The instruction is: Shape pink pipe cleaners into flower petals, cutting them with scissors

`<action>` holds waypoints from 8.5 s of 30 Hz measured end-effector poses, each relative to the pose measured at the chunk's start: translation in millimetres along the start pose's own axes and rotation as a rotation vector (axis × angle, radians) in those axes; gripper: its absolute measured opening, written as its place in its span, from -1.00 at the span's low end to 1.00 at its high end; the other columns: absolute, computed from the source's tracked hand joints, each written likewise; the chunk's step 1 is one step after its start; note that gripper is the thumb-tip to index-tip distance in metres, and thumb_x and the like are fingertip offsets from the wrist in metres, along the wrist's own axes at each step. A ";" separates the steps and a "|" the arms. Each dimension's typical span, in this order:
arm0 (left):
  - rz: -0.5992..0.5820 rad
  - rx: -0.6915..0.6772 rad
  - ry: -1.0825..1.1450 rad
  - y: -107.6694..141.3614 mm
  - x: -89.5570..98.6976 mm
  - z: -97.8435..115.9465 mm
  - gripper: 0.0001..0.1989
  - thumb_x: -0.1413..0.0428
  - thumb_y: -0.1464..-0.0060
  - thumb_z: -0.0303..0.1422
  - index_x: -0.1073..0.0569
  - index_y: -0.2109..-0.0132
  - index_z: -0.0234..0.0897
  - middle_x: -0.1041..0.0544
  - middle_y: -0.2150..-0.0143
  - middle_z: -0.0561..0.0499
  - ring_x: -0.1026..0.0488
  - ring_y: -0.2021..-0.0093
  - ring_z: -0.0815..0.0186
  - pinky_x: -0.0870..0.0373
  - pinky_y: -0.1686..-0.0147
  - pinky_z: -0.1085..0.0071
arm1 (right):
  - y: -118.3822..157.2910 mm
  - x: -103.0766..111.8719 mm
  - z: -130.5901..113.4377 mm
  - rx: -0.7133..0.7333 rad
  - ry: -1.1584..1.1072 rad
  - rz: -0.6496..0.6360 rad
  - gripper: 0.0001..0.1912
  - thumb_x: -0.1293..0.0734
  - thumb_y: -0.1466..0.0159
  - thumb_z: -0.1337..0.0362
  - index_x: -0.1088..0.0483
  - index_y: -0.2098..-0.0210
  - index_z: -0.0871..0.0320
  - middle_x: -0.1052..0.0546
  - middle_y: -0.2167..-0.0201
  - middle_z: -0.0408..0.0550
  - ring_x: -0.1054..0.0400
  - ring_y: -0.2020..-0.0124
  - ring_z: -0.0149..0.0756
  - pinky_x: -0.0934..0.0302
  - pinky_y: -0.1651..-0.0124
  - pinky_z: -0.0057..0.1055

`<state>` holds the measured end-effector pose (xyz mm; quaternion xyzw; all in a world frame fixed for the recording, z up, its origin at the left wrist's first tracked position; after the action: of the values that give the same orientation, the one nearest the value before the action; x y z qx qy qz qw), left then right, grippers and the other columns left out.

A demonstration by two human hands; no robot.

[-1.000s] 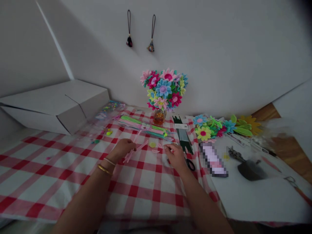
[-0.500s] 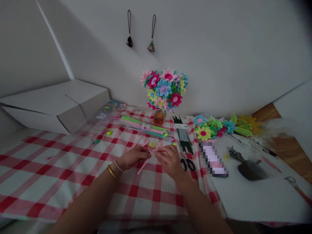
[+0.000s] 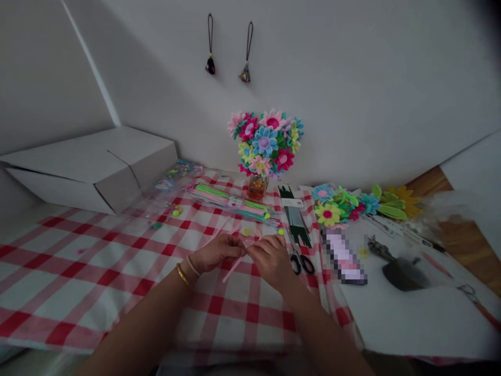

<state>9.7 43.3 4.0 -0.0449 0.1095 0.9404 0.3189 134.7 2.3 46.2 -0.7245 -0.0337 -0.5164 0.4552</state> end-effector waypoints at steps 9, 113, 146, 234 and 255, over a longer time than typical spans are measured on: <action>-0.027 -0.105 0.057 -7.0 -1.2 -4.7 -0.82 -0.16 0.10 -0.33 -0.40 0.39 -0.39 -0.32 0.53 0.12 -0.16 0.54 0.53 -0.06 0.52 0.55 | 5.5 -16.7 21.3 -0.529 -0.646 -0.128 -0.86 -0.22 -0.16 0.26 -0.35 0.43 0.19 -0.43 0.48 -0.11 -0.25 0.42 -0.37 -0.10 0.33 -0.42; -0.041 0.002 0.079 -7.6 -12.9 -14.2 -0.73 -0.13 0.07 -0.22 -0.51 0.40 -0.41 -0.47 0.55 -0.01 -0.33 0.57 0.45 -0.26 0.47 0.48 | 19.1 -25.3 54.8 -0.942 -0.981 -0.081 -0.79 -0.33 -0.03 0.16 -0.42 0.41 0.18 -0.38 0.60 -0.19 -0.11 0.64 -0.51 0.03 0.62 -0.55; 0.020 0.171 0.268 -3.8 -9.8 -16.2 -0.85 -0.13 0.12 -0.39 -0.50 0.45 -0.44 -0.42 0.63 0.01 -0.29 0.66 0.48 -0.16 0.63 0.53 | 5.4 -3.8 27.8 -0.051 -0.240 0.058 -0.88 -0.31 -0.14 0.30 -0.46 0.31 0.02 -0.53 0.32 -0.13 -0.27 0.21 -0.28 -0.10 0.09 -0.22; 0.226 -0.059 0.535 -12.2 -4.6 -16.4 -0.82 -0.28 0.29 -0.44 -0.50 0.43 -0.39 -0.48 0.54 0.03 -0.39 0.53 0.45 -0.28 0.43 0.51 | 17.4 -35.9 30.9 -0.934 -1.298 -0.137 -0.89 -0.31 -0.06 0.27 -0.39 0.48 0.20 -0.40 0.56 -0.19 -0.20 0.51 -0.48 -0.07 0.37 -0.48; 0.193 -0.199 0.146 -14.6 -8.4 -9.7 -0.83 -0.16 0.11 -0.32 -0.50 0.38 -0.38 -0.42 0.53 0.05 -0.30 0.50 0.45 -0.21 0.43 0.48 | 11.7 -32.5 26.4 -0.847 -1.176 -0.265 -0.87 -0.26 -0.09 0.27 -0.40 0.47 0.20 -0.46 0.49 -0.14 -0.30 0.43 -0.41 -0.15 0.28 -0.43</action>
<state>25.4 47.4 -6.7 -0.1335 0.0426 0.9671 0.2121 144.6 27.6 12.2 -0.9854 -0.1572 -0.0621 -0.0228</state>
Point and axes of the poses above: each hand's wrist, its own y-axis away from the middle knuckle, its own x-axis out of the back of the hand, z = x × y, the point moved 5 cm from there along -y, towards the middle knuckle
